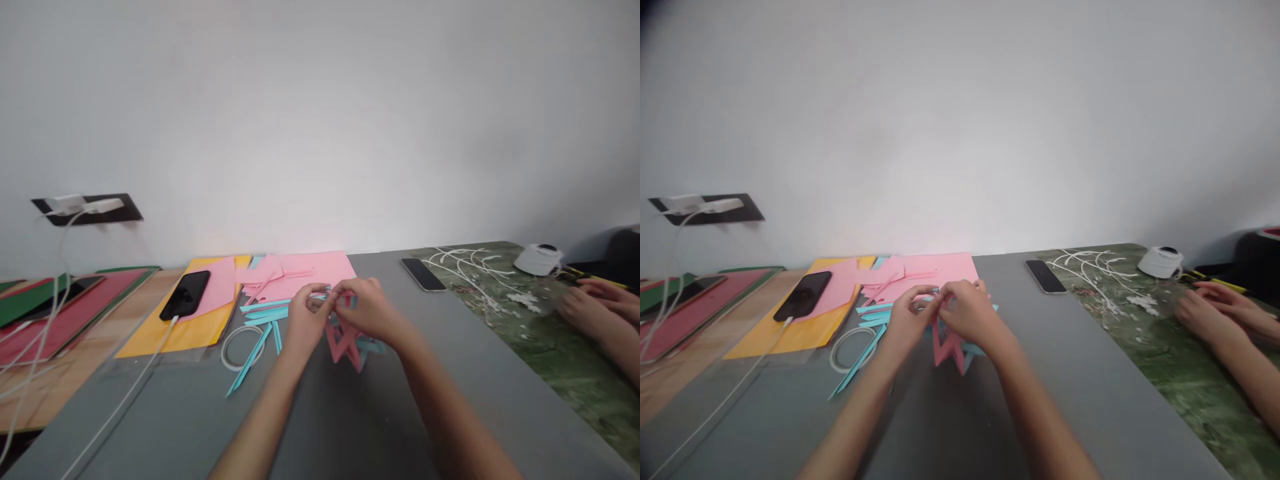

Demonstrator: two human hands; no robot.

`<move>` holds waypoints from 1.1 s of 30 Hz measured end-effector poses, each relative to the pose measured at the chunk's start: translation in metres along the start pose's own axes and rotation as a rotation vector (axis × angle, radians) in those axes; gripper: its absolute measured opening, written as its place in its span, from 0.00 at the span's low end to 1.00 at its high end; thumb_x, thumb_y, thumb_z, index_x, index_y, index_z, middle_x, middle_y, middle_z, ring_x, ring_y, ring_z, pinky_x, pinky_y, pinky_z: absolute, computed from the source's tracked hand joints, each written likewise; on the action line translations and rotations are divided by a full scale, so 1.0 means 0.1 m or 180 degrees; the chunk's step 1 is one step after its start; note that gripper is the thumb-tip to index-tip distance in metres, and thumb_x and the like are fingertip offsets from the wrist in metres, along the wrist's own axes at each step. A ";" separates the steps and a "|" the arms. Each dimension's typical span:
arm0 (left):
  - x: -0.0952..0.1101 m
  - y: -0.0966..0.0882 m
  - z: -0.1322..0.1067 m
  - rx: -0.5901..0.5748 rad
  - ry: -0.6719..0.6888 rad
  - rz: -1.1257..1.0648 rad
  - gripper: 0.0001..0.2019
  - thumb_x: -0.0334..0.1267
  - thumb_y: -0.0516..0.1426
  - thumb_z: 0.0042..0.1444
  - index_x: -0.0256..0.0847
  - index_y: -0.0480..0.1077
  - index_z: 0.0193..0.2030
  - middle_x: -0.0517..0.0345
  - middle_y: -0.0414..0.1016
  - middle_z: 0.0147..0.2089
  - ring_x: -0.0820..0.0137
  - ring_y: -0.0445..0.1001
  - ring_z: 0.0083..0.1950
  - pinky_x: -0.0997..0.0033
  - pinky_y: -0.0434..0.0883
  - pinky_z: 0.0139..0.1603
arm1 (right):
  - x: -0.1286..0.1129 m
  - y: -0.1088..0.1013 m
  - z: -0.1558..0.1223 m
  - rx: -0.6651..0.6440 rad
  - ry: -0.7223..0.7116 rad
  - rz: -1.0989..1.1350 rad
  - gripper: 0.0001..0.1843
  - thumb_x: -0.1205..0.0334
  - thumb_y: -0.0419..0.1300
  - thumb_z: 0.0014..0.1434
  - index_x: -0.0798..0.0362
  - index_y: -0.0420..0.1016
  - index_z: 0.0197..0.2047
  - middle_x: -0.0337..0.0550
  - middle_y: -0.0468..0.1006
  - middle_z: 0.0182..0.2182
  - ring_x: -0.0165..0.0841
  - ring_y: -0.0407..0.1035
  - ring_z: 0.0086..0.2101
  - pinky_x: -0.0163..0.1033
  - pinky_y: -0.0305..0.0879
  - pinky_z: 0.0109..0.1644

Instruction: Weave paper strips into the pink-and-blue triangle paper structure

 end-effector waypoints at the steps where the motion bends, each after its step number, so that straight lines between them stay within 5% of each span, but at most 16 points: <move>1: 0.01 0.00 0.00 -0.0082 0.0015 0.0051 0.16 0.44 0.61 0.45 0.36 0.71 0.37 0.52 0.75 0.33 0.70 0.73 0.28 0.73 0.68 0.26 | 0.03 0.00 0.01 -0.0055 -0.0002 0.0053 0.05 0.67 0.56 0.50 0.50 0.72 0.29 0.38 0.79 0.30 0.34 0.70 0.34 0.43 0.53 0.47; 5: 0.07 -0.10 0.02 -0.0553 0.0029 0.0585 0.15 0.43 0.54 0.53 0.36 0.72 0.43 0.50 0.76 0.38 0.71 0.72 0.27 0.71 0.69 0.27 | 0.14 -0.02 0.05 -0.0216 -0.0172 0.0287 0.05 0.65 0.55 0.54 0.50 0.73 0.31 0.38 0.79 0.32 0.33 0.70 0.35 0.43 0.53 0.49; 9: 0.16 -0.24 0.07 -0.0931 0.0511 0.1138 0.11 0.40 0.54 0.54 0.41 0.74 0.41 0.54 0.76 0.44 0.67 0.71 0.42 0.69 0.66 0.43 | 0.21 -0.01 0.08 -0.0423 -0.0345 0.0585 0.06 0.62 0.55 0.55 0.51 0.73 0.31 0.39 0.79 0.32 0.33 0.70 0.36 0.39 0.57 0.45; 12: 0.10 -0.26 0.11 -0.1172 0.0510 0.1118 0.12 0.42 0.55 0.53 0.41 0.74 0.41 0.55 0.76 0.42 0.68 0.70 0.42 0.71 0.64 0.42 | 0.25 -0.01 0.10 -0.0498 -0.0333 0.0743 0.07 0.59 0.56 0.55 0.50 0.73 0.33 0.39 0.78 0.33 0.33 0.69 0.37 0.38 0.58 0.43; 17: 0.01 -0.19 0.14 -0.1090 0.0704 0.1046 0.10 0.42 0.55 0.54 0.38 0.72 0.33 0.59 0.71 0.31 0.72 0.66 0.33 0.74 0.61 0.34 | 0.27 -0.01 0.11 -0.0720 -0.0262 0.0962 0.07 0.58 0.55 0.57 0.49 0.73 0.35 0.38 0.77 0.34 0.31 0.68 0.37 0.37 0.59 0.43; 33: 0.09 -0.16 0.12 -0.0842 0.0775 0.1198 0.07 0.39 0.56 0.52 0.37 0.70 0.28 0.60 0.70 0.27 0.74 0.64 0.31 0.75 0.59 0.32 | 0.25 0.00 0.13 -0.0439 -0.0340 0.1143 0.07 0.61 0.55 0.56 0.52 0.71 0.30 0.38 0.75 0.29 0.29 0.67 0.33 0.35 0.60 0.41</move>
Point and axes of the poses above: each hand's wrist, its own z-axis towards the middle knuckle, its own y-axis out of the palm, x = y × z, the point moved 4 cm from there along z, towards the middle knuckle
